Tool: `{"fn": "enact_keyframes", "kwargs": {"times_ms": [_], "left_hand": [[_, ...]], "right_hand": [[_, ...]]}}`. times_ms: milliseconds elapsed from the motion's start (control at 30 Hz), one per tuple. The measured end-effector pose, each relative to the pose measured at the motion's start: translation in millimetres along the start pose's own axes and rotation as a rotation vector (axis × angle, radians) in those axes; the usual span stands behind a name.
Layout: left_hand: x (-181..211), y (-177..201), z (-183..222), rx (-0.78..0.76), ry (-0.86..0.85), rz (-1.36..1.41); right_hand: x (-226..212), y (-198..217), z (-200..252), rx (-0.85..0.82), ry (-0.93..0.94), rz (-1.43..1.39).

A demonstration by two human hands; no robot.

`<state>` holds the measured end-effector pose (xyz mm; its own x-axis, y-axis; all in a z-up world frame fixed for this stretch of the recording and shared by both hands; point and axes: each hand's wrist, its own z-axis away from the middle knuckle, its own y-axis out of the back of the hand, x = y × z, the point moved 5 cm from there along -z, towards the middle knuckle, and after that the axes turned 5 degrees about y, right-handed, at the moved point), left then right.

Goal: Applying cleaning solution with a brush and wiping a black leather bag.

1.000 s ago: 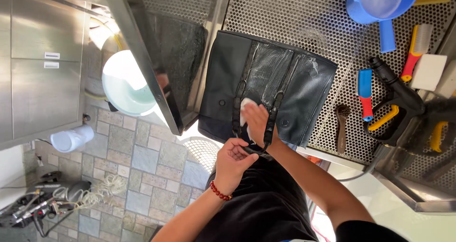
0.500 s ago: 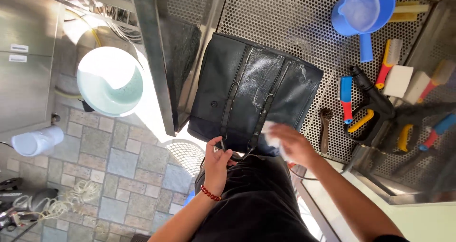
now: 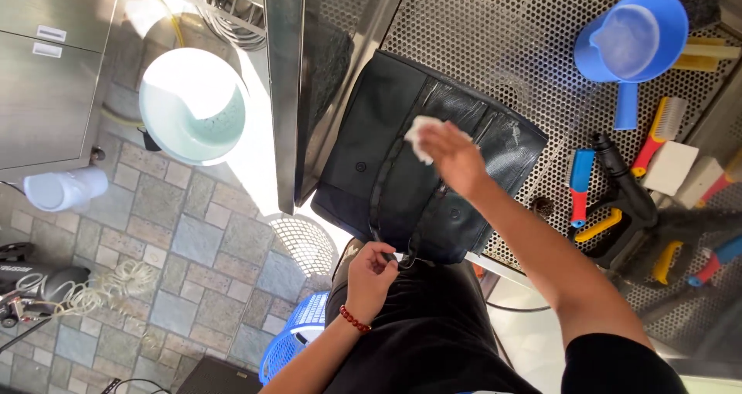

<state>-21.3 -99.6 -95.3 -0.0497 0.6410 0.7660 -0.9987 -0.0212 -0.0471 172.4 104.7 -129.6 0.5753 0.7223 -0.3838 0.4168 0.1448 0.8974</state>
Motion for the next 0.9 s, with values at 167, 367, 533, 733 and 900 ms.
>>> {"fn": "enact_keyframes", "kwargs": {"times_ms": [167, 367, 533, 733, 900], "left_hand": [[13, 8, -9, 0.205, 0.164, 0.071], [-23, 21, -32, 0.212, 0.305, -0.009], [-17, 11, -86, 0.050, 0.231, 0.412], [-14, 8, -97, -0.088, 0.285, 0.423], [-7, -18, -121, -0.546, 0.182, 1.142]], "right_hand": [[-37, -39, 20, 0.007, -0.295, -0.141], [-3, 0, 7, -0.103, -0.037, 0.082], [-20, -4, 6, 0.102, -0.235, 0.106], [36, 1, 8, 0.023, 0.174, 0.115], [37, 35, -20, 0.123, -0.147, 0.067]]}}
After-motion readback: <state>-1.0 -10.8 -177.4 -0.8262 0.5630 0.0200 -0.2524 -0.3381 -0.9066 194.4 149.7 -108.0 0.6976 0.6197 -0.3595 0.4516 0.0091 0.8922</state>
